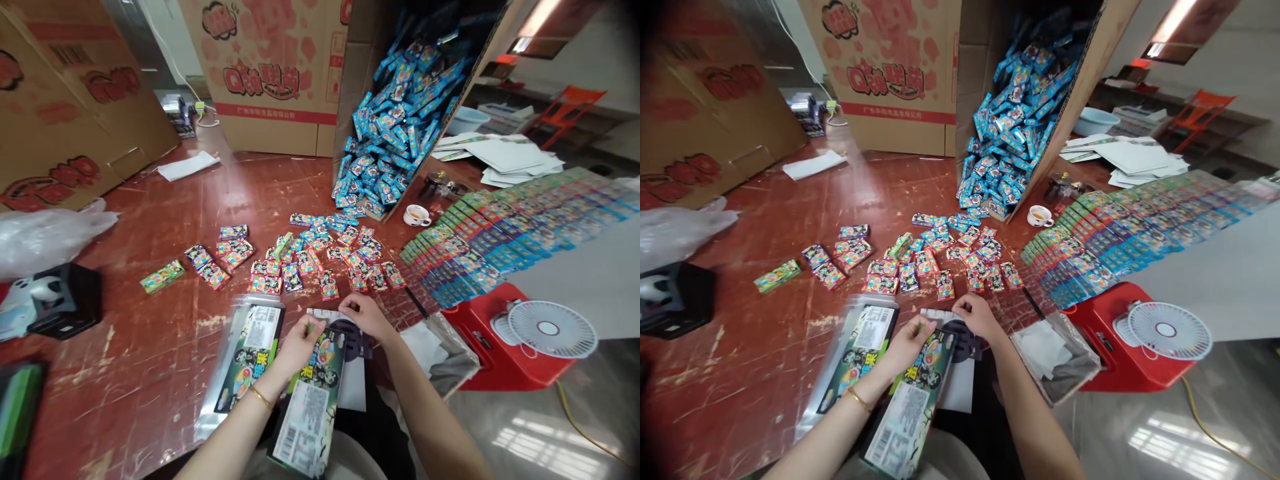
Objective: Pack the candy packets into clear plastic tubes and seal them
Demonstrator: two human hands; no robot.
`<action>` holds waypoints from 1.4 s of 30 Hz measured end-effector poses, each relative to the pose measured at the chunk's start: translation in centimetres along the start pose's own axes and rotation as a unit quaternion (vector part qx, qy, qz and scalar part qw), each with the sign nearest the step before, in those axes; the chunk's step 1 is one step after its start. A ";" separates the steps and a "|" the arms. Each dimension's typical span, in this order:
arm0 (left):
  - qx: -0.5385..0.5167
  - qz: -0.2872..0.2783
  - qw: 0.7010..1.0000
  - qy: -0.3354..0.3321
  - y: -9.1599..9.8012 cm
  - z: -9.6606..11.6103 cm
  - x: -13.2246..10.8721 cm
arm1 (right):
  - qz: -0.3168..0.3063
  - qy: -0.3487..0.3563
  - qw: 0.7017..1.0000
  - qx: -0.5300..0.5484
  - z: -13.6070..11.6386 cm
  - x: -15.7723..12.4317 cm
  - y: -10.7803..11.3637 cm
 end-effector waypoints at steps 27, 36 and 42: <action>0.001 0.013 1.000 -0.027 -0.1 0.3 -0.3 | 0.036 -0.007 0.996 0.083 -1.0 -1.1 -2.0; 0.025 0.023 0.999 -0.025 0.1 0.5 -0.6 | 0.093 0.010 0.991 0.101 -2.5 -1.1 -0.4; 0.053 0.050 0.996 -0.052 2.3 3.6 -1.7 | 0.101 0.016 0.943 0.316 -5.9 -2.4 0.5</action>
Point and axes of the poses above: each hand's wrist, its own x-axis towards the middle knuckle, its own y-axis out of the back of the hand, z = x × y, the point moved 8 cm from there along x, towards the middle knuckle, and after that the axes turned 15 degrees about x, right-handed, at the moved point
